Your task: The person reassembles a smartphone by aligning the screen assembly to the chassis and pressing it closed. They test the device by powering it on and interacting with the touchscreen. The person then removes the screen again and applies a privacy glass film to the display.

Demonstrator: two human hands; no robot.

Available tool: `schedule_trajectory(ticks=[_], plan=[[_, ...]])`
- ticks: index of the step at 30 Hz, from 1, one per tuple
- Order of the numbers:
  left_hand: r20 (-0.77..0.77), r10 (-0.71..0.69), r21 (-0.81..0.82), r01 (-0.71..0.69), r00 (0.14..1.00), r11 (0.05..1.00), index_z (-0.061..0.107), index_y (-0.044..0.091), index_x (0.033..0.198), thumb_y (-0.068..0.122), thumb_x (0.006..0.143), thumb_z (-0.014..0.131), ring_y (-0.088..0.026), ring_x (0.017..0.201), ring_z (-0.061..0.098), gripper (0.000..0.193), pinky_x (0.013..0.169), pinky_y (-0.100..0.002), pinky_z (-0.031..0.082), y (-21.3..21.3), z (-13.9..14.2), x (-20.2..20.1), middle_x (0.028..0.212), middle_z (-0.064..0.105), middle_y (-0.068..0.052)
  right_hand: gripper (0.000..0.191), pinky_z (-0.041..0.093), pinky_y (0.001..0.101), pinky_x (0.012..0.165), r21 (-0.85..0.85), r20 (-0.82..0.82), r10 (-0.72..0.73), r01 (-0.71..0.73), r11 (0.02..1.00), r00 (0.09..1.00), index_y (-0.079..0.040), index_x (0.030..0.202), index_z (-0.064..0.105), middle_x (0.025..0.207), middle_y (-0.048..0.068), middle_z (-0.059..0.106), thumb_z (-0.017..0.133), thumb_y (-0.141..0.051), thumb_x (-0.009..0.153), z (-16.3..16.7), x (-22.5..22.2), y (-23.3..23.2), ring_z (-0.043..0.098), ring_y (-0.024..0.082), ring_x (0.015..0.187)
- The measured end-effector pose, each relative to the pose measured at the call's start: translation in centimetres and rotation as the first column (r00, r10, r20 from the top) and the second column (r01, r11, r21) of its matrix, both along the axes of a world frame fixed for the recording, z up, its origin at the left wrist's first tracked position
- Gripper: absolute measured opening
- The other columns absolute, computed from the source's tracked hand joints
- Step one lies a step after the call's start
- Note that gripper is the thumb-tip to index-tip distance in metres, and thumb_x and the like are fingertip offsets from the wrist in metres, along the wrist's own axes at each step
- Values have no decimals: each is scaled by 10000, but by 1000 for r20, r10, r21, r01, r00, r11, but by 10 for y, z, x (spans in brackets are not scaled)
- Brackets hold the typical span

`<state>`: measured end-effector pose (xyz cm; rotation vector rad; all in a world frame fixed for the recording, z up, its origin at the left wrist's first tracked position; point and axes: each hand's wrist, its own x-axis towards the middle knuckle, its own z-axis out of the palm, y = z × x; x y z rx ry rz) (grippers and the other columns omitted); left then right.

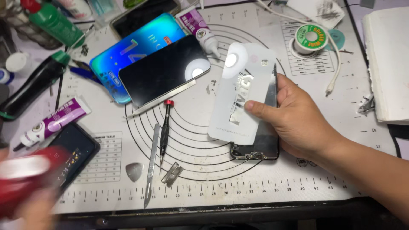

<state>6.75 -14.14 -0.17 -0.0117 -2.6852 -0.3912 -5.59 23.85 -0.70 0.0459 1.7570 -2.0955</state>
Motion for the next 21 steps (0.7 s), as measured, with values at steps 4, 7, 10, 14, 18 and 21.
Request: schedule_trajectory(ticks=[4, 7, 10, 14, 18, 21], plan=[[70, -445, -38, 448, 893, 893, 629, -16, 1249, 143, 635, 759, -342, 1112, 644, 648, 977, -494, 462, 80, 37, -9, 1176, 667, -178, 493, 569, 392, 940, 61, -8, 20, -20, 998, 1000, 6, 1386, 421, 1205, 189, 698, 578, -47, 922, 3, -2, 0, 726, 228, 1096], [-96, -606, -142, 591, 790, 794, 680, -17, 1150, 134, 819, 673, -307, 1052, 652, 364, 935, -492, 460, 121, 53, -29, 1118, 672, -139, 476, 595, 396, 918, 103, -23, 21, -19, 994, 1000, -5, 1381, 433, 1171, 178, 705, 575, -53, 929, 7, -1, -2, 737, 221, 1054], [-148, -656, -254, 612, 741, 749, 706, -8, 1102, 141, 888, 660, -276, 962, 643, 264, 953, -529, 447, 143, 61, -43, 1032, 661, -103, 455, 630, 391, 919, 82, -54, 39, -34, 996, 998, -1, 1378, 444, 1173, 164, 699, 583, -51, 948, 9, 0, -3, 723, 209, 1048], [-138, -686, -352, 612, 714, 708, 744, 18, 1057, 145, 899, 681, -243, 898, 628, 212, 998, -557, 449, 154, 65, -48, 938, 639, -63, 429, 626, 372, 921, 56, -62, 43, -39, 998, 997, -4, 1363, 455, 1192, 149, 695, 582, -49, 956, 8, 2, 0, 717, 199, 1060], [-122, -702, -381, 620, 701, 686, 742, 27, 976, 135, 919, 683, -229, 921, 630, 135, 1046, -592, 429, 160, 61, -48, 909, 622, -56, 422, 623, 364, 929, 70, -68, 41, -37, 997, 997, -8, 1357, 457, 1201, 147, 692, 586, -51, 957, 8, 3, 1, 718, 197, 1077], [-109, -710, -396, 625, 695, 673, 734, 32, 955, 139, 931, 681, -234, 946, 626, 122, 1065, -604, 422, 160, 58, -47, 939, 625, -65, 424, 624, 368, 918, 92, -56, 22, -17, 996, 998, -4, 1352, 461, 1189, 156, 694, 593, -55, 952, 9, 3, 0, 717, 201, 1074]])
